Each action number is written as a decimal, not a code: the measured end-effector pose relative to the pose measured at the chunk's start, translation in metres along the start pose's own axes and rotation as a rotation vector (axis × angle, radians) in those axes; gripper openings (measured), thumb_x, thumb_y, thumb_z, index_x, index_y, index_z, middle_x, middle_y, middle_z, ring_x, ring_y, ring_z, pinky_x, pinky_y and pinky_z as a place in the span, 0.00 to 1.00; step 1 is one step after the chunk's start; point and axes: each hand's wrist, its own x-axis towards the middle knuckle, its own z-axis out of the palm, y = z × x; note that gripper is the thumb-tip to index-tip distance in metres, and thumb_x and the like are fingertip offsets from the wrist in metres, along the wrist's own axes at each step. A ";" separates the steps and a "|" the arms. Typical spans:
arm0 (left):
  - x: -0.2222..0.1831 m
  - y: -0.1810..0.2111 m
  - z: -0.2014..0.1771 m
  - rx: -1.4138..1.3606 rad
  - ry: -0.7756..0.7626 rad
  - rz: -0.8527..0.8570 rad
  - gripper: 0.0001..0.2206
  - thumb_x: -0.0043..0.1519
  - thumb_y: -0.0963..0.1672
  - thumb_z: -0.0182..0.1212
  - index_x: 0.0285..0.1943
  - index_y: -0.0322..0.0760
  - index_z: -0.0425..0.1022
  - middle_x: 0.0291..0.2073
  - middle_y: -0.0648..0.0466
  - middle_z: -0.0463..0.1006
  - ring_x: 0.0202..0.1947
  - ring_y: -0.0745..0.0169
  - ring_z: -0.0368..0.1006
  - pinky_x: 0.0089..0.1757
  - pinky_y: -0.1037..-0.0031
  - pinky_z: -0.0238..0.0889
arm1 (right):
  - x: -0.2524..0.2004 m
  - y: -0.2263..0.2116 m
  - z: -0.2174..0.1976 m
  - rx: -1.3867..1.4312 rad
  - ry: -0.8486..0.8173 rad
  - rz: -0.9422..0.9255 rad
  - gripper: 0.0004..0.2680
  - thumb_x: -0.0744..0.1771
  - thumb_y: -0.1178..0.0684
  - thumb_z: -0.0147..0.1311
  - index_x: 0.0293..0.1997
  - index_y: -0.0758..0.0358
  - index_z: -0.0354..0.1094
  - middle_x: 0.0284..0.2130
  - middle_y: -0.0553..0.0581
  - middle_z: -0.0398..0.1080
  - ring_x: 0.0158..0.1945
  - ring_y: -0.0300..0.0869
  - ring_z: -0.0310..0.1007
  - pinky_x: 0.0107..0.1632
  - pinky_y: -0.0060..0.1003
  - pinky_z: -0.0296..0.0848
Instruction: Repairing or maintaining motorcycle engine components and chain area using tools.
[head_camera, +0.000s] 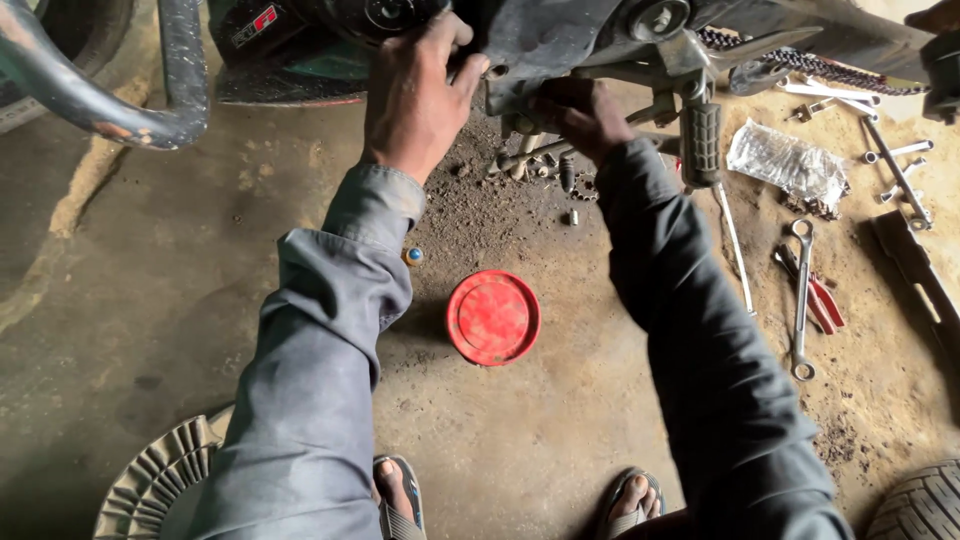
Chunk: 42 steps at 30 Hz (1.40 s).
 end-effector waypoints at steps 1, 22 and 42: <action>-0.001 0.000 -0.001 0.001 -0.001 -0.002 0.10 0.62 0.43 0.75 0.44 0.35 0.77 0.33 0.47 0.84 0.31 0.55 0.81 0.34 0.64 0.73 | 0.004 0.004 0.002 0.001 -0.002 0.001 0.09 0.71 0.53 0.57 0.58 0.57 0.75 0.50 0.57 0.79 0.49 0.44 0.81 0.52 0.41 0.79; -0.026 -0.019 0.018 0.018 -0.004 0.103 0.10 0.71 0.43 0.68 0.55 0.33 0.73 0.43 0.45 0.82 0.38 0.53 0.82 0.39 0.68 0.76 | 0.000 0.022 0.012 -0.507 -0.006 -0.243 0.14 0.69 0.60 0.58 0.59 0.71 0.60 0.45 0.72 0.73 0.34 0.54 0.76 0.35 0.44 0.80; -0.076 -0.041 0.090 0.248 -0.035 -0.035 0.57 0.61 0.49 0.81 0.85 0.45 0.29 0.75 0.27 0.50 0.68 0.32 0.64 0.57 0.56 0.73 | -0.003 0.019 0.005 -0.792 -0.087 -0.294 0.15 0.72 0.58 0.49 0.66 0.73 0.53 0.43 0.74 0.71 0.20 0.47 0.71 0.19 0.38 0.76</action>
